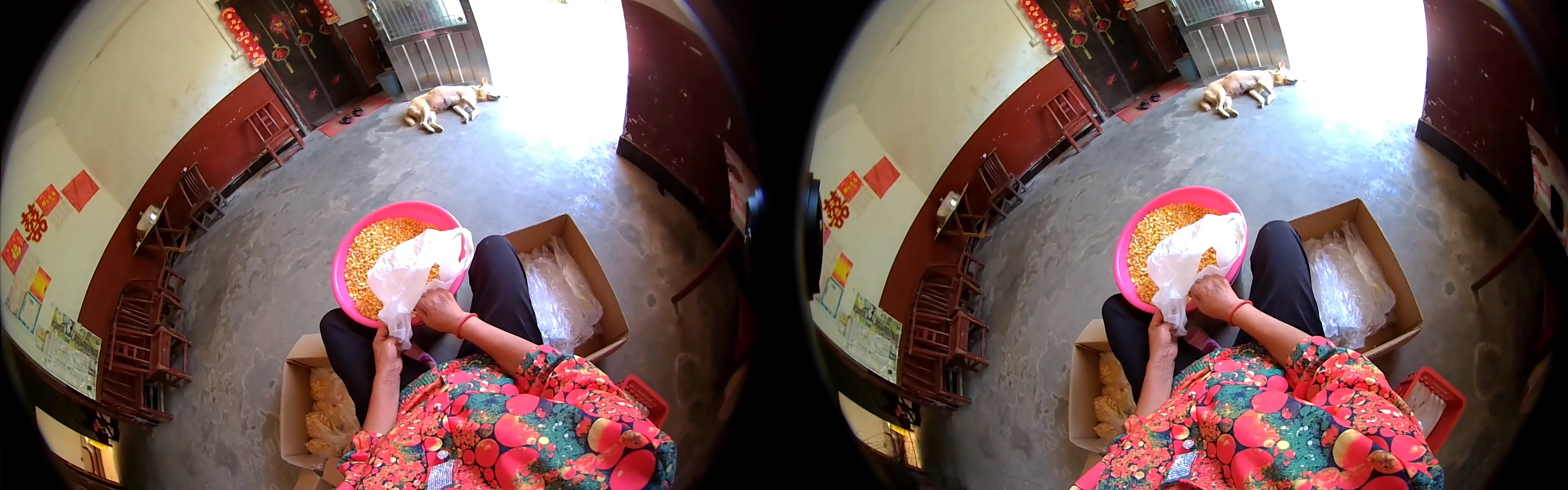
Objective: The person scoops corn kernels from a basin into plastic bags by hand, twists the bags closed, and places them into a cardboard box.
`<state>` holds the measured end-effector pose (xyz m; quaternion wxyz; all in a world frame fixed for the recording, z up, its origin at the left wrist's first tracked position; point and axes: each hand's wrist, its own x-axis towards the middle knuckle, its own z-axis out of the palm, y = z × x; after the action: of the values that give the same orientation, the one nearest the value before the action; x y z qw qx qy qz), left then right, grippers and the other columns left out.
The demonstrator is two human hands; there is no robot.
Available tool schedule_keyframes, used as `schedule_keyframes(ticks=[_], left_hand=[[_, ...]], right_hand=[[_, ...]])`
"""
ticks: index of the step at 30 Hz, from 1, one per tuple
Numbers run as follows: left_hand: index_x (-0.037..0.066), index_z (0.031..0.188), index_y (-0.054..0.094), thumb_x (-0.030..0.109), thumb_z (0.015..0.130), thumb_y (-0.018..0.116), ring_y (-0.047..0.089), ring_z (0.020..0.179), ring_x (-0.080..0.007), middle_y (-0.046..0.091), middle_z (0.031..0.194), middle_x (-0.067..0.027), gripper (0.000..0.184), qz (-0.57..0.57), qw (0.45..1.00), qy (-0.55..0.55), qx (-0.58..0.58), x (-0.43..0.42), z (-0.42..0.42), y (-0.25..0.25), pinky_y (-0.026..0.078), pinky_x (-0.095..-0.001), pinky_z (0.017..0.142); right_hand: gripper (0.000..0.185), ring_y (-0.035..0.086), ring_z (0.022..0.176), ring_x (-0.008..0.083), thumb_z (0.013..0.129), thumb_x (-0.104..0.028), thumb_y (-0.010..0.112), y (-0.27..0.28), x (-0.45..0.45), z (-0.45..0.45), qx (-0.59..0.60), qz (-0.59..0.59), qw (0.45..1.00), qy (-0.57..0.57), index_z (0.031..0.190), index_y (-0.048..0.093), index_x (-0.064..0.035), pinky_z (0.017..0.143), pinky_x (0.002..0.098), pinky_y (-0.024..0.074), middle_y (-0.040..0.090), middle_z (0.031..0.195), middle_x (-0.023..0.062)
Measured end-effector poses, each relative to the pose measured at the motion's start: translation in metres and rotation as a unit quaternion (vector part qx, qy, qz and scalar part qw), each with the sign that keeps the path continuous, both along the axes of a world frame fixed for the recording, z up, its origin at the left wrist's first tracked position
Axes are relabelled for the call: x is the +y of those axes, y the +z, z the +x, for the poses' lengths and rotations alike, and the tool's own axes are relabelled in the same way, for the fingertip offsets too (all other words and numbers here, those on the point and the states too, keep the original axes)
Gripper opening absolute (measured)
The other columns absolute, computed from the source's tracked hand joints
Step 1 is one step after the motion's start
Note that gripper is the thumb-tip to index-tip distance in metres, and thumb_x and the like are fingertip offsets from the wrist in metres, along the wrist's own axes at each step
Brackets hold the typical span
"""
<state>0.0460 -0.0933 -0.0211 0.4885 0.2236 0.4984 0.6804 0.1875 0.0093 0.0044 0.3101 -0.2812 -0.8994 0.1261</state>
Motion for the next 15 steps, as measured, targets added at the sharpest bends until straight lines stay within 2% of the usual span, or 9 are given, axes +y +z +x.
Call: schedule_keyframes(ticks=[5, 7, 11, 15], left_hand=[[0.005, 0.109, 0.056, -0.011, 0.064, 0.037, 0.060, 0.078, -0.0165, 0.062, 0.093, -0.0055, 0.051, 0.007, 1.000, 0.012, -0.001, 0.0015, -0.0009, -0.0021, 0.049, -0.0280, 0.063], [0.004, 0.107, 0.057, -0.010, 0.067, 0.040, 0.058, 0.080, -0.0135, 0.061, 0.095, -0.0045, 0.046, 0.010, 1.000, 0.006, -0.006, 0.0004, -0.0013, -0.0018, 0.046, -0.0240, 0.065], [0.002, 0.108, 0.056, -0.009, 0.067, 0.040, 0.058, 0.082, -0.0141, 0.061, 0.097, -0.0051, 0.046, 0.013, 1.000, 0.006, -0.014, -0.0002, -0.0017, -0.0005, 0.046, -0.0250, 0.067], [0.000, 0.110, 0.055, -0.002, 0.068, 0.040, 0.058, 0.080, -0.0151, 0.060, 0.095, -0.0056, 0.044, 0.026, 0.999, -0.003, -0.039, 0.0001, -0.0053, -0.0023, 0.046, -0.0255, 0.068]], right_hand=[[0.016, 0.057, 0.075, 0.0304, 0.079, -0.019, 0.048, 0.0001, -0.0002, 0.0000, 0.007, 0.004, 1.000, 0.004, 0.080, 0.058, -0.0059, 0.067, 0.0426, 0.0442, 0.059, 0.077, 0.0123], [0.016, 0.057, 0.074, 0.0304, 0.078, -0.019, 0.048, 0.0017, -0.0006, 0.0002, 0.009, 0.001, 1.000, 0.001, 0.078, 0.058, -0.0056, 0.067, 0.0427, 0.0440, 0.059, 0.077, 0.0121], [0.016, 0.057, 0.074, 0.0302, 0.078, -0.019, 0.048, 0.0045, -0.0018, 0.0013, 0.011, -0.004, 1.000, 0.004, 0.076, 0.058, -0.0056, 0.067, 0.0425, 0.0440, 0.059, 0.076, 0.0120], [0.017, 0.057, 0.073, 0.0296, 0.078, -0.018, 0.048, 0.0003, -0.0006, -0.0002, 0.014, 0.005, 1.000, 0.001, 0.075, 0.058, -0.0055, 0.066, 0.0417, 0.0442, 0.058, 0.074, 0.0115]])
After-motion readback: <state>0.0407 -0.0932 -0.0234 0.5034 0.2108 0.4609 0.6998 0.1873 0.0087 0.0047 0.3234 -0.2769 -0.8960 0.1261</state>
